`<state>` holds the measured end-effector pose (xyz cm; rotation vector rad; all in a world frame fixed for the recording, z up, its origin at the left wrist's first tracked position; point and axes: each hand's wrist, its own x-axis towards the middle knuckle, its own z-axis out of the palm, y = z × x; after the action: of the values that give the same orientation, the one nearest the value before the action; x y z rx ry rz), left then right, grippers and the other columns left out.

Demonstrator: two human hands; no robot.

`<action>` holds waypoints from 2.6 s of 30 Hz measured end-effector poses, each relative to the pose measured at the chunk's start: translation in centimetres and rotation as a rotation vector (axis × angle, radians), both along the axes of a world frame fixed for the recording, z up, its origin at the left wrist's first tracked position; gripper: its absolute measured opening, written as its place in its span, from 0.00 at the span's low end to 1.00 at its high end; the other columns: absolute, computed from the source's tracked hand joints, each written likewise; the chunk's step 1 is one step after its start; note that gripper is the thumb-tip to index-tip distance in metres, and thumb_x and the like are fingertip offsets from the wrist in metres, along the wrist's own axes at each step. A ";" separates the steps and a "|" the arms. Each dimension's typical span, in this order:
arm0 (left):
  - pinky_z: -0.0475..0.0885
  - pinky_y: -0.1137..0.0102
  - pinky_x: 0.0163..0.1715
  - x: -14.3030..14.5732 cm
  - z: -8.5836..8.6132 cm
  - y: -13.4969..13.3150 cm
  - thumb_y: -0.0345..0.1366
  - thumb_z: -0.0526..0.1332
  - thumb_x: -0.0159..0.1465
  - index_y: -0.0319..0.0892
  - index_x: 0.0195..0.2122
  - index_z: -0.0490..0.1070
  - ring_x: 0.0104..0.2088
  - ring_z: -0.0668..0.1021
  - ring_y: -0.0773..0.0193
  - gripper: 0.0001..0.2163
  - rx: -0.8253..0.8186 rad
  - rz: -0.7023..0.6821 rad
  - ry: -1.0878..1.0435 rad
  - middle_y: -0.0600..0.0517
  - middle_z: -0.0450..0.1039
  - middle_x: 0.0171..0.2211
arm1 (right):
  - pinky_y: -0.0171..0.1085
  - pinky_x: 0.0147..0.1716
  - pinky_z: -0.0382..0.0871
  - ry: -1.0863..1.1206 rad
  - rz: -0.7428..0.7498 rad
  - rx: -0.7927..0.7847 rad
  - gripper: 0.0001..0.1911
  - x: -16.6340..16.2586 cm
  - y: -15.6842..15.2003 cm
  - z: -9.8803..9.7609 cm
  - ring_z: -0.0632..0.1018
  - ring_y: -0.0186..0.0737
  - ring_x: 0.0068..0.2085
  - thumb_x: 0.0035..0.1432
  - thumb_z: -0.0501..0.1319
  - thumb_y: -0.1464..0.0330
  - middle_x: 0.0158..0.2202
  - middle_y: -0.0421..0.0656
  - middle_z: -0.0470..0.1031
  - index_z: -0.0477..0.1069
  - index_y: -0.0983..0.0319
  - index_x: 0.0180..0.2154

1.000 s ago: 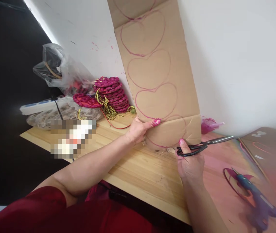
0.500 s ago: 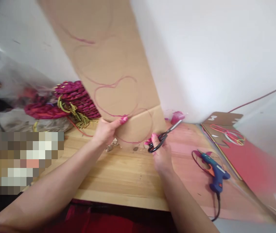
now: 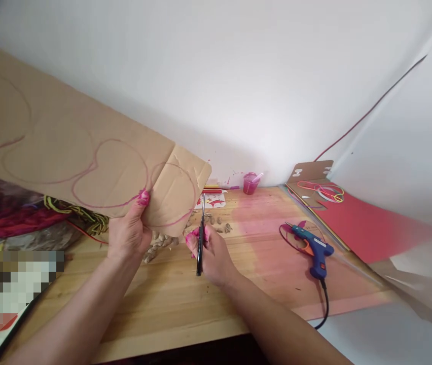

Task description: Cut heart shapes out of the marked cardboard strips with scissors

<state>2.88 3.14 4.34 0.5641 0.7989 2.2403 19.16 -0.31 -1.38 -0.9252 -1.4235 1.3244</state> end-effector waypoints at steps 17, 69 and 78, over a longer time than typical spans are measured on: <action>0.73 0.62 0.60 1.5 -1.3 -0.6 0.28 0.75 0.52 0.39 0.47 0.80 0.56 0.79 0.56 0.20 -0.080 -0.097 0.051 0.44 0.79 0.55 | 0.37 0.29 0.63 -0.049 -0.002 0.104 0.23 0.7 0.0 0.4 0.69 0.36 0.29 0.66 0.56 0.46 0.27 0.37 0.65 0.61 0.58 0.32; 0.74 0.59 0.58 -1.0 -1.2 0.8 0.27 0.78 0.45 0.40 0.47 0.80 0.51 0.82 0.55 0.26 -0.076 -0.184 0.223 0.44 0.82 0.49 | 0.31 0.10 0.60 -0.011 -0.014 -0.179 0.33 1.8 1.3 0.6 0.65 0.29 0.13 0.52 0.62 0.38 0.15 0.34 0.61 0.62 0.59 0.20; 0.74 0.60 0.57 -0.5 -1.3 0.0 0.30 0.79 0.44 0.40 0.47 0.80 0.51 0.82 0.55 0.26 -0.074 -0.229 0.302 0.44 0.82 0.48 | 0.33 0.15 0.65 -0.013 -0.045 -0.176 0.36 2.2 1.6 0.8 0.68 0.32 0.16 0.55 0.55 0.34 0.16 0.37 0.63 0.62 0.59 0.20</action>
<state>2.43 3.15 3.04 0.9242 0.9127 1.9337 21.38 1.28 -0.57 -1.0766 -1.3038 1.4293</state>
